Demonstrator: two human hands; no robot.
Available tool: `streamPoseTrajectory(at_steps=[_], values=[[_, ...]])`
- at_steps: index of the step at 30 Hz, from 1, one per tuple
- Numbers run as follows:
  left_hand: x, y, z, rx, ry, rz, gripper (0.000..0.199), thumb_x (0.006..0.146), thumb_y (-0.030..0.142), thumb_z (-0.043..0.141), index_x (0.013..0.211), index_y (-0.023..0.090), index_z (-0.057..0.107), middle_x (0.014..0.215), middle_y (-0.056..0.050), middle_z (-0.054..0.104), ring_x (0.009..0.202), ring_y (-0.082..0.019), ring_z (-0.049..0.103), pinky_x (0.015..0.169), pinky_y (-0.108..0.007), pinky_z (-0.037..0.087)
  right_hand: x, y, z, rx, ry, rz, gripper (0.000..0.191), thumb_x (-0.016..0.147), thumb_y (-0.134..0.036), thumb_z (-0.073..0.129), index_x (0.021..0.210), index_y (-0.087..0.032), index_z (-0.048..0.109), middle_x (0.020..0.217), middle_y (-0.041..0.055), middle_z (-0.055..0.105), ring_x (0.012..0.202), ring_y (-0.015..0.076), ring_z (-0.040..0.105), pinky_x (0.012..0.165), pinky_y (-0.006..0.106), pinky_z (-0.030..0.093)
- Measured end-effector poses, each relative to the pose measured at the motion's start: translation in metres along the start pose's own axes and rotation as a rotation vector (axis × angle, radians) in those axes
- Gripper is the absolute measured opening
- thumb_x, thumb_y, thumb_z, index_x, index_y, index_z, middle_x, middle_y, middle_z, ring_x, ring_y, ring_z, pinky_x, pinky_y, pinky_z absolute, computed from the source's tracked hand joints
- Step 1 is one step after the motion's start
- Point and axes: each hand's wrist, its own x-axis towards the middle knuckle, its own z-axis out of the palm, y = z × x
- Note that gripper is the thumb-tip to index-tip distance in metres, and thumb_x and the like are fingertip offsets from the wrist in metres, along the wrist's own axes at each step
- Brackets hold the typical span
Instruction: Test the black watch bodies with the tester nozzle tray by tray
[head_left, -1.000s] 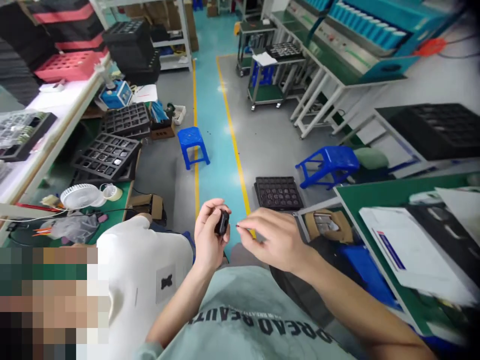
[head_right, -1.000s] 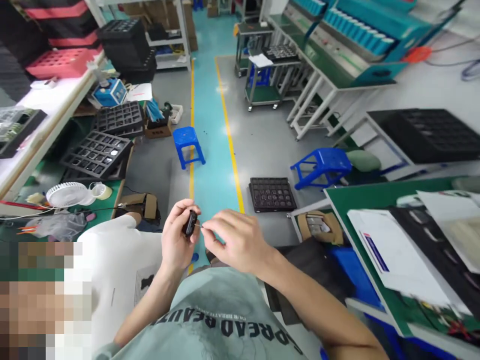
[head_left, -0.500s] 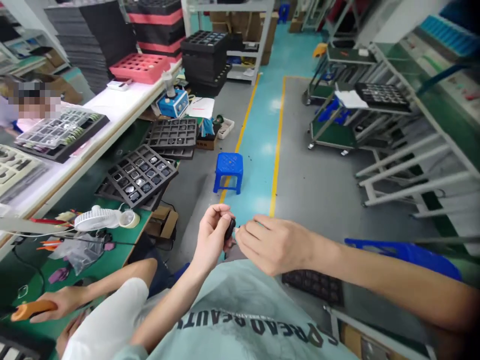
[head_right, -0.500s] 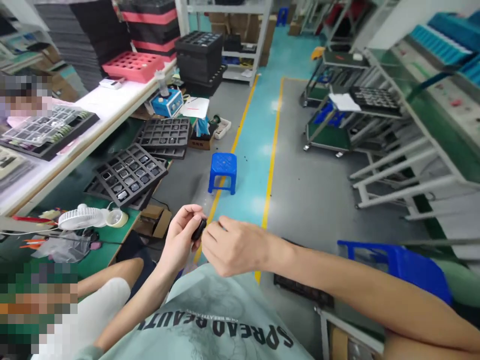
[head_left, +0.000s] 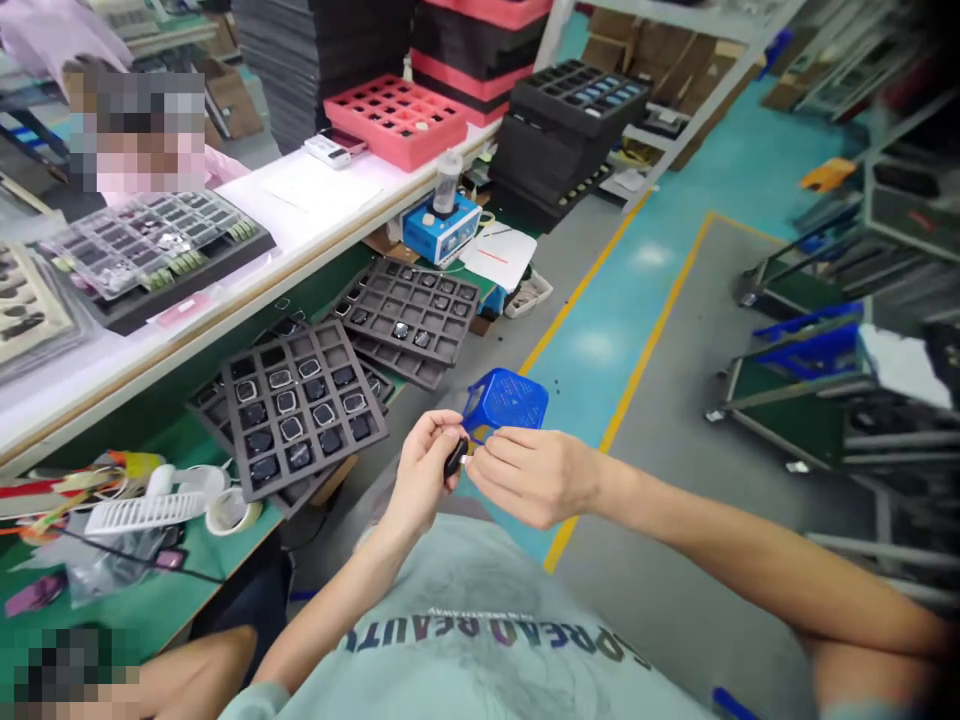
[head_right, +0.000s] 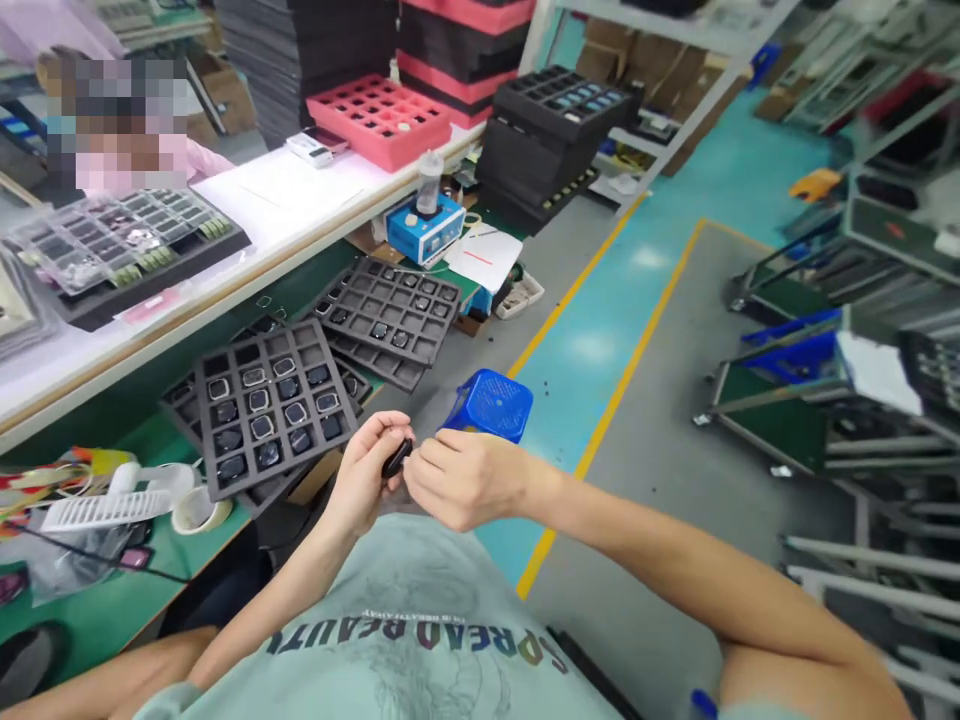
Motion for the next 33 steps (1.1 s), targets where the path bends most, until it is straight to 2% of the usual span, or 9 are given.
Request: streamPoseTrajectory(at_steps=[6, 10, 12, 15, 18, 21, 25, 28, 33], values=[[0.096, 0.039, -0.017, 0.025, 0.073, 0.105, 0.023, 0.086, 0.036, 0.065, 0.102, 0.020, 0.059, 0.085, 0.002, 0.059, 0.045, -0.003, 0.042, 0.035, -0.015, 0.032, 0.031, 0.107, 0.050, 0.084, -0.097, -0.081, 0.024, 0.096, -0.012, 0.053, 0.076, -0.016, 0.065, 0.071, 0.0040, 0.065, 0.062, 0.0154, 0.056, 0.060, 0.033, 0.046], [0.139, 0.044, -0.032, -0.050, 0.251, 0.185, 0.021, 0.089, 0.036, 0.064, 0.102, 0.020, 0.060, 0.086, 0.001, 0.060, 0.054, -0.007, 0.048, 0.038, -0.014, 0.036, 0.053, 0.157, 0.093, 0.211, -0.110, -0.140, 0.023, 0.095, -0.010, 0.051, 0.081, -0.016, 0.067, 0.068, 0.0034, 0.065, 0.060, 0.0160, 0.057, 0.059, 0.033, 0.048], [0.158, 0.042, -0.039, -0.122, 0.353, 0.230, 0.020, 0.089, 0.035, 0.063, 0.102, 0.020, 0.060, 0.086, 0.000, 0.060, 0.056, -0.007, 0.049, 0.039, -0.014, 0.037, 0.060, 0.177, 0.122, 0.380, -0.107, -0.128, 0.022, 0.096, -0.009, 0.050, 0.089, -0.017, 0.069, 0.072, 0.0038, 0.069, 0.063, 0.0161, 0.061, 0.061, 0.032, 0.050], [0.191, 0.032, -0.044, -0.277, 0.483, 0.286, 0.018, 0.091, 0.034, 0.060, 0.102, 0.020, 0.059, 0.087, 0.000, 0.059, 0.052, -0.006, 0.046, 0.038, -0.016, 0.038, 0.059, 0.204, 0.173, 0.768, -0.122, 0.125, 0.014, 0.097, -0.016, 0.057, 0.095, -0.021, 0.070, 0.084, 0.0047, 0.075, 0.075, 0.0167, 0.069, 0.067, 0.030, 0.056], [0.236, 0.009, -0.042, -0.360, 0.624, 0.343, 0.016, 0.093, 0.032, 0.058, 0.103, 0.020, 0.058, 0.088, 0.000, 0.057, 0.053, -0.007, 0.046, 0.039, -0.016, 0.040, 0.045, 0.229, 0.232, 1.203, -0.294, 0.535, 0.007, 0.091, -0.028, 0.070, 0.088, -0.022, 0.070, 0.080, 0.0024, 0.076, 0.070, 0.0161, 0.071, 0.064, 0.028, 0.058], [0.290, -0.025, -0.034, -0.345, 0.769, 0.385, 0.012, 0.097, 0.030, 0.055, 0.103, 0.021, 0.059, 0.091, 0.000, 0.056, 0.058, -0.007, 0.047, 0.042, -0.015, 0.042, 0.020, 0.256, 0.292, 1.573, -0.555, 0.764, 0.017, 0.084, -0.033, 0.077, 0.082, -0.020, 0.067, 0.073, 0.0002, 0.073, 0.063, 0.0148, 0.070, 0.059, 0.026, 0.057], [0.348, -0.069, -0.018, -0.272, 0.837, 0.504, 0.012, 0.101, 0.028, 0.051, 0.107, 0.025, 0.061, 0.095, 0.001, 0.057, 0.056, -0.005, 0.047, 0.045, -0.015, 0.043, -0.019, 0.286, 0.353, 1.793, -0.625, 0.776, 0.026, 0.074, -0.029, 0.087, 0.079, -0.020, 0.064, 0.070, -0.0023, 0.070, 0.063, 0.0136, 0.069, 0.062, 0.026, 0.057], [0.372, -0.095, 0.008, -0.187, 0.899, 0.595, 0.014, 0.101, 0.026, 0.051, 0.110, 0.027, 0.061, 0.099, 0.000, 0.058, 0.056, -0.005, 0.048, 0.045, -0.015, 0.043, -0.053, 0.301, 0.371, 1.966, -0.627, 0.667, 0.023, 0.077, -0.024, 0.085, 0.083, -0.020, 0.063, 0.072, -0.0026, 0.071, 0.065, 0.0133, 0.071, 0.064, 0.025, 0.057], [0.402, -0.132, 0.075, 0.054, 1.096, 0.690, 0.018, 0.102, 0.030, 0.047, 0.111, 0.024, 0.062, 0.095, -0.002, 0.061, 0.061, -0.010, 0.053, 0.049, -0.020, 0.044, -0.127, 0.319, 0.367, 2.159, -0.591, 0.628, 0.026, 0.079, -0.028, 0.083, 0.084, -0.019, 0.059, 0.071, -0.0023, 0.069, 0.064, 0.0121, 0.070, 0.062, 0.024, 0.056]])
